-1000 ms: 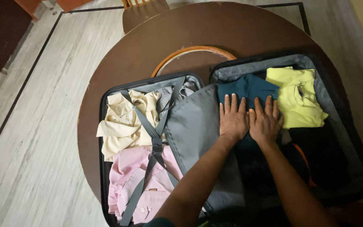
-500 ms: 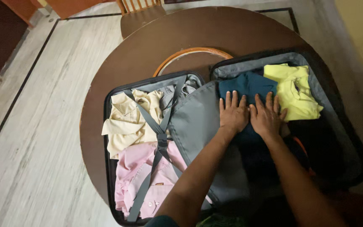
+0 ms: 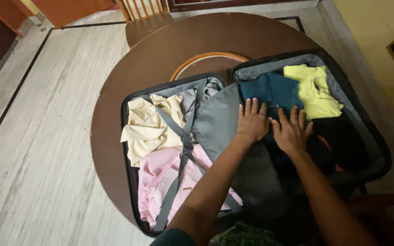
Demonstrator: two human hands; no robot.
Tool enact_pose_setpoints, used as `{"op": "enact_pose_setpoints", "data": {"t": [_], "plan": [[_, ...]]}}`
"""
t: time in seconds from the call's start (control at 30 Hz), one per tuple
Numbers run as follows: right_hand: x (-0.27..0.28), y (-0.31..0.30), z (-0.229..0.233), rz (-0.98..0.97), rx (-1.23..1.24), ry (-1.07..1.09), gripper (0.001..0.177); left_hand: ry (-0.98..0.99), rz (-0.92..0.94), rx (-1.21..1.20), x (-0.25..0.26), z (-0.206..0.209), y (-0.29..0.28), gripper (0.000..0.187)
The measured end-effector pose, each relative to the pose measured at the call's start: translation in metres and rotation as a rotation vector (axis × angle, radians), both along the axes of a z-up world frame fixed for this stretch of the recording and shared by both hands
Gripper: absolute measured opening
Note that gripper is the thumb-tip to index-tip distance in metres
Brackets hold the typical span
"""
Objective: The person folds and places multiple clothing items into an open suitcase on a round table, then closes and zips the suitcase. The person handles shirts and other garments one at a time, arranging them inside the suitcase before securing it.
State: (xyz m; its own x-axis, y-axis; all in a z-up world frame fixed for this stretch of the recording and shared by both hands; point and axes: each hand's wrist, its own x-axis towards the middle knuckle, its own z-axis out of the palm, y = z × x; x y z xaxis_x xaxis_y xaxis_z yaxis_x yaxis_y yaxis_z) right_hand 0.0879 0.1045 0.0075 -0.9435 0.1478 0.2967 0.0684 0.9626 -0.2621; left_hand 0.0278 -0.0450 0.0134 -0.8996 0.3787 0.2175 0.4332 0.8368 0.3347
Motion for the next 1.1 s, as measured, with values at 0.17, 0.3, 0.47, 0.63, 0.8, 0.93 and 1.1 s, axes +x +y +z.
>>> {"op": "enact_pose_setpoints", "data": {"t": [0.17,0.3,0.47,0.63,0.8,0.93,1.1], "plan": [[0.015,-0.022,0.011,0.044,0.018,0.014,0.061,-0.007,-0.005,-0.019,0.007,0.008,-0.02,0.066],[0.023,-0.04,0.019,0.091,0.016,0.04,0.062,0.008,0.004,-0.012,0.012,0.012,-0.038,0.065],[0.034,-0.061,0.027,0.146,-0.019,0.058,0.062,0.007,0.032,-0.002,0.015,0.014,-0.063,0.066],[0.045,-0.078,0.033,0.175,-0.054,0.067,0.062,-0.005,0.075,-0.03,0.018,0.017,-0.087,0.064],[0.05,-0.094,0.039,0.24,-0.028,0.021,0.062,-0.028,0.116,-0.016,0.022,0.018,-0.112,0.066],[0.052,-0.114,0.036,0.319,0.014,-0.025,0.064,0.04,0.132,-0.028,0.028,0.017,-0.134,0.064],[0.053,-0.138,0.023,0.396,-0.01,-0.019,0.065,0.008,0.167,-0.011,0.037,0.013,-0.161,0.061]]}}
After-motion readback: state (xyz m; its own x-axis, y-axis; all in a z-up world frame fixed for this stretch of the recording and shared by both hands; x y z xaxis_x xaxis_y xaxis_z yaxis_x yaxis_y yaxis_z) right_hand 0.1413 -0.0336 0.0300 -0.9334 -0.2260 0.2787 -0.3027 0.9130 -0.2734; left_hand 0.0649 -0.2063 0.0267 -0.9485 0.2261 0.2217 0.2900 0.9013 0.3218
